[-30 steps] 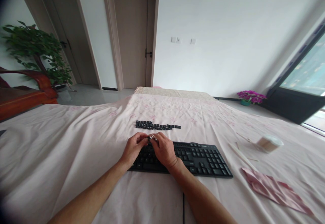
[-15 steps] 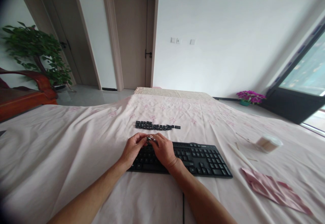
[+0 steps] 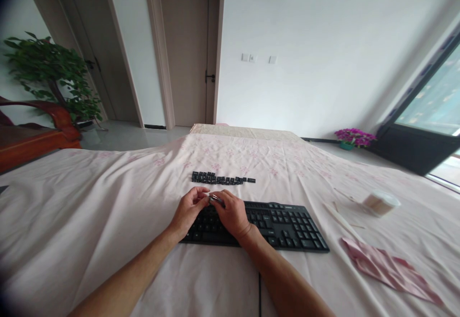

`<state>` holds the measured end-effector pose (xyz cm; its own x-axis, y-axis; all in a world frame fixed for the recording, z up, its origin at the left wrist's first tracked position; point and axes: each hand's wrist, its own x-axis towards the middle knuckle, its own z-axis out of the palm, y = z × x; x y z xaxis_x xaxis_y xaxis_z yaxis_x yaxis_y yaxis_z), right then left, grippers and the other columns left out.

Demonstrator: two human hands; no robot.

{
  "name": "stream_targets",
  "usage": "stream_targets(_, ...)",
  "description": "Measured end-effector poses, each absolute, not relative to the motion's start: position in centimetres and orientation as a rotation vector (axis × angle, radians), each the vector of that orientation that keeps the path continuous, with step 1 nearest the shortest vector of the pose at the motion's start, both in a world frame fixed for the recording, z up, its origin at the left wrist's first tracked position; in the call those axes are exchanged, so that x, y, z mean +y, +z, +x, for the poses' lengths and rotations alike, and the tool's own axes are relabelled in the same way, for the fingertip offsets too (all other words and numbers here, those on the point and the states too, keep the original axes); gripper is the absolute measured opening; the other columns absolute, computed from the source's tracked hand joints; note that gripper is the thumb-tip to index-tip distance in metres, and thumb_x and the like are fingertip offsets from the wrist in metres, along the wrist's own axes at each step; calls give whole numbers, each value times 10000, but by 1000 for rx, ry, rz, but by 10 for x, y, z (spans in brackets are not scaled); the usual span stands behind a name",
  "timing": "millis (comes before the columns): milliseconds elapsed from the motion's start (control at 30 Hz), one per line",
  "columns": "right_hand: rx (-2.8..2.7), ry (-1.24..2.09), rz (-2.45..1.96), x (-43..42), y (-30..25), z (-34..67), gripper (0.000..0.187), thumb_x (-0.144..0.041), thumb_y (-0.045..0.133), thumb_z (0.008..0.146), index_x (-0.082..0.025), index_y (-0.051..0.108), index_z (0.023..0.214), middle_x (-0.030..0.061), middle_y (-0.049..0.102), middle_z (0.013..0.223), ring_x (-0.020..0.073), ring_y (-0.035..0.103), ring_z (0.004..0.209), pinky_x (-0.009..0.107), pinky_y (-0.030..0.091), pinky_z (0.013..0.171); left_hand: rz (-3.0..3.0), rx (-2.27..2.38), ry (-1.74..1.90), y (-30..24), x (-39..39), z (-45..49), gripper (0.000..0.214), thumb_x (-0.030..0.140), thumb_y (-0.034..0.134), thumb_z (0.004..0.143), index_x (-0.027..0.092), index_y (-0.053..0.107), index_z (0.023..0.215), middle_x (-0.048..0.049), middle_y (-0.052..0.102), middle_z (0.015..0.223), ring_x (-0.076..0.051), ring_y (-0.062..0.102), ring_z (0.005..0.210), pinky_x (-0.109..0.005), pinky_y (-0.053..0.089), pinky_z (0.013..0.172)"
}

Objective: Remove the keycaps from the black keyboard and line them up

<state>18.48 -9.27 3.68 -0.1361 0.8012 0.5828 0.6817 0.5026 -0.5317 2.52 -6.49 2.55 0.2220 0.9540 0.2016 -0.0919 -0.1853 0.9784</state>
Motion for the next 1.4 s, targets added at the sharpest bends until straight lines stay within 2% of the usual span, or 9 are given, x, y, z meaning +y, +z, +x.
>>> stream_targets(267, -1830, 177, -1258, -93, 34, 185, 82, -189, 607, 830, -228, 649, 889, -4, 685, 849, 158, 640, 774, 258, 483, 739, 1353, 893, 1182, 29, -67, 25, 301, 333, 678, 735, 163, 602, 972, -19, 623, 818, -142, 614, 737, -241, 486, 680)
stream_targets(567, -1831, 163, -1244, -92, 31, 186, 161, -177, 603, 814, -231, 641, 961, -2, 693, 915, 155, 649, 823, 262, 494, 773, 1288, 834, 1196, 26, -64, 26, 321, 349, 697, 712, 151, 612, 950, -26, 631, 806, -142, 607, 739, -230, 496, 652)
stream_targets(733, -1844, 144, -1248, -91, 30, 186, 137, -183, 596, 817, -234, 650, 932, 4, 690, 878, 169, 646, 801, 283, 497, 769, 1305, 838, 1199, 23, -63, 25, 298, 320, 691, 716, 150, 621, 951, -27, 632, 811, -142, 607, 746, -237, 497, 674)
stream_targets(1000, -1880, 154, -1191, -94, 34, 186, 164, -135, 573, 819, -233, 646, 929, 13, 663, 848, 167, 623, 786, 272, 485, 748, 1255, 805, 1168, 28, -66, 25, 323, 360, 703, 713, 144, 613, 937, -31, 642, 842, -149, 613, 784, -238, 499, 680)
stream_targets(1133, -1871, 145, -1194, -94, 35, 185, 116, -157, 585, 823, -226, 648, 892, 12, 660, 819, 163, 621, 756, 266, 487, 731, 1259, 804, 1179, 26, -64, 24, 353, 367, 723, 693, 143, 616, 944, -25, 637, 822, -146, 611, 771, -240, 495, 684)
stream_targets(1400, -1847, 132, -1203, -94, 34, 186, 44, -198, 604, 829, -210, 640, 808, 19, 651, 775, 158, 620, 726, 257, 498, 712, 1272, 805, 1170, 27, -65, 23, 395, 345, 763, 651, 154, 617, 964, -40, 658, 879, -164, 631, 845, -278, 490, 806)
